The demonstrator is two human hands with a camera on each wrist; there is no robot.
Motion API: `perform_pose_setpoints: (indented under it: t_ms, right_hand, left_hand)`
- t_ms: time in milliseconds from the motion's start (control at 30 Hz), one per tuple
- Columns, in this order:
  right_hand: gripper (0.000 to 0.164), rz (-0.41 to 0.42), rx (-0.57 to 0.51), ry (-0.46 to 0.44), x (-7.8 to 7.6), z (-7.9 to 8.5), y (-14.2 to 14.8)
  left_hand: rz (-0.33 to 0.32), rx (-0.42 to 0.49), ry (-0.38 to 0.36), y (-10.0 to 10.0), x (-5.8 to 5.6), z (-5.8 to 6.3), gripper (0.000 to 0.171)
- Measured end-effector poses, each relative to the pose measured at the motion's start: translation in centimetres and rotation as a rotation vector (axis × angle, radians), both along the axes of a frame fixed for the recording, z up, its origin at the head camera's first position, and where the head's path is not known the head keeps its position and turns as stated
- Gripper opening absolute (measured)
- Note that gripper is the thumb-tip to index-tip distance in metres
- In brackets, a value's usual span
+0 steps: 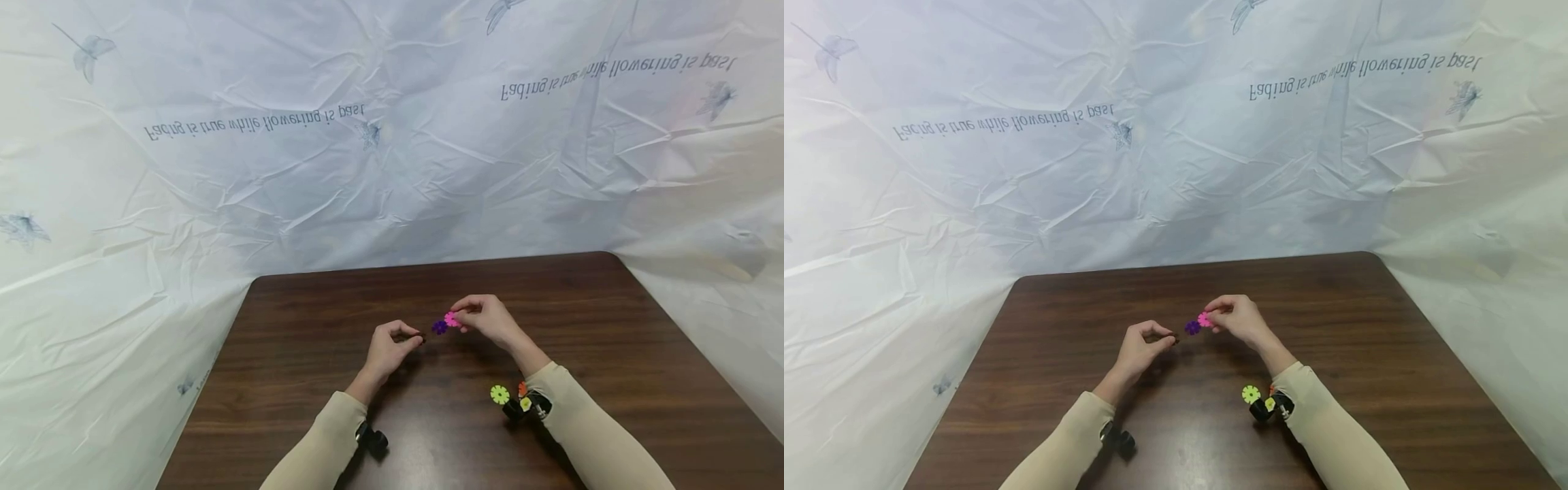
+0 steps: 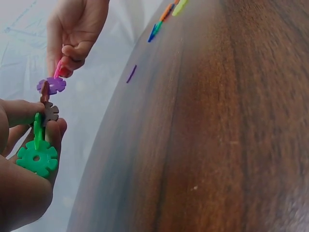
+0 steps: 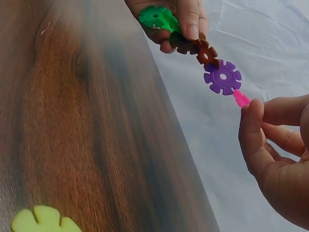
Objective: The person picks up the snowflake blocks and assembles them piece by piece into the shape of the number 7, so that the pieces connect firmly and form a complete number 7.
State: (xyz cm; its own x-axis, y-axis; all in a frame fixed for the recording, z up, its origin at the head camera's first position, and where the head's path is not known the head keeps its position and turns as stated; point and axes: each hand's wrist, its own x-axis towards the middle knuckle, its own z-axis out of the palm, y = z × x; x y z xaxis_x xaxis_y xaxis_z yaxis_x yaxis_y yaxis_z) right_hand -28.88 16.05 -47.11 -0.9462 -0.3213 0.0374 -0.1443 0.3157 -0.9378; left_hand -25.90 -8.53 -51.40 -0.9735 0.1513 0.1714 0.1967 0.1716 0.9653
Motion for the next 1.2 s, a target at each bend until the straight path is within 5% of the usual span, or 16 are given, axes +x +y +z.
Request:
perform_pose_setpoints:
  t_ms: [1200]
  right_hand:
    - [0.015,-0.129,-0.111,-0.011,0.4,-1.2,-1.9]
  left_hand:
    - [0.062,-0.087,0.068,0.1,0.0,-0.1,0.006]
